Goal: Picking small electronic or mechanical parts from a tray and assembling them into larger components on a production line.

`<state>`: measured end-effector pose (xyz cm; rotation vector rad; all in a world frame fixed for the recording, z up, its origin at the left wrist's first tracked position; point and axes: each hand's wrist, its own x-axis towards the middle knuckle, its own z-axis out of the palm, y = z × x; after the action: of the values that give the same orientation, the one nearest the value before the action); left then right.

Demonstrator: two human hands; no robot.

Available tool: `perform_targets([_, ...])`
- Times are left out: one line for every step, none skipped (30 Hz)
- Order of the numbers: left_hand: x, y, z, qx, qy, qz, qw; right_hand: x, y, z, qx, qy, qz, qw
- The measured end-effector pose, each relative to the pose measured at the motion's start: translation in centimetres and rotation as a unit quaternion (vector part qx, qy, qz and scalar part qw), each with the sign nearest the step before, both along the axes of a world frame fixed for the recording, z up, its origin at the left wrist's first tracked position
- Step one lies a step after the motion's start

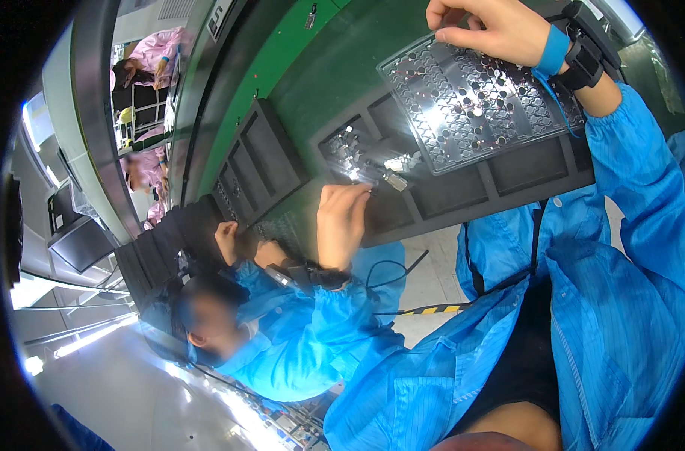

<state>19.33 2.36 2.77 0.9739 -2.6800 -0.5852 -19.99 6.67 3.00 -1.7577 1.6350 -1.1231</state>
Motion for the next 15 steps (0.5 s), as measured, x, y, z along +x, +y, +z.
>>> perform_targets([0.0,-0.1,-0.2,-0.017,-0.009,-0.009,1.0,0.1,0.1,0.0,-0.005,-0.007,0.003,1.0])
perform_targets([0.1,0.2,-0.2,-0.018,-0.009,-0.009,1.0,0.2,0.1,0.0,-0.011,-0.014,0.006,1.0])
perform_targets([-0.4,0.6,0.1,-0.066,-0.056,0.017,0.996,0.1,0.2,0.1,-0.01,-0.013,0.003,1.0])
perform_targets([-0.7,0.9,0.2,-0.113,-0.103,0.043,0.987,0.0,0.3,0.1,-0.013,-0.012,0.004,1.0])
perform_targets([-0.5,0.9,-0.5,-0.112,-0.103,0.041,0.988,0.0,0.4,0.1,-0.017,-0.011,0.006,1.0])
perform_targets([-0.3,0.7,-1.1,-0.135,-0.081,0.028,0.987,-0.1,0.4,0.2,-0.017,-0.012,0.005,1.0])
perform_targets([0.0,0.5,-1.6,-0.158,-0.06,0.014,0.986,-0.1,0.4,0.1,-0.017,-0.006,0.006,1.0])
perform_targets([0.4,0.6,-1.9,-0.158,-0.06,0.014,0.986,-0.2,0.4,0.1,-0.017,-0.001,0.006,1.0])
perform_targets([0.5,0.7,-1.7,-0.157,-0.053,0.009,0.986,-0.3,0.3,-0.3,-0.017,-0.001,0.006,1.0])
perform_targets([0.5,0.8,-1.5,-0.155,-0.046,0.004,0.987,-0.5,0.1,-1.0,-0.026,-0.007,0.01,1.0])
perform_targets([0.4,0.8,-1.5,-0.155,-0.046,0.004,0.987,-0.6,0.0,-1.3,-0.035,-0.014,0.014,0.999])
perform_targets([0.5,0.9,-1.4,-0.166,-0.055,-0.002,0.985,-0.6,-0.1,-1.3,-0.035,-0.015,0.015,0.999])
perform_targets([0.5,0.9,-1.4,-0.176,-0.063,-0.008,0.982,-0.5,-0.1,-1.3,-0.028,-0.014,0.015,0.999])
perform_targets([0.6,0.9,-1.4,-0.176,-0.064,-0.007,0.982,-0.5,-0.2,-1.2,-0.021,-0.013,0.015,1.0])
perform_targets([0.6,0.9,-1.4,-0.182,-0.068,-0.004,0.981,-0.4,0.0,-0.8,-0.021,-0.012,0.015,1.0])
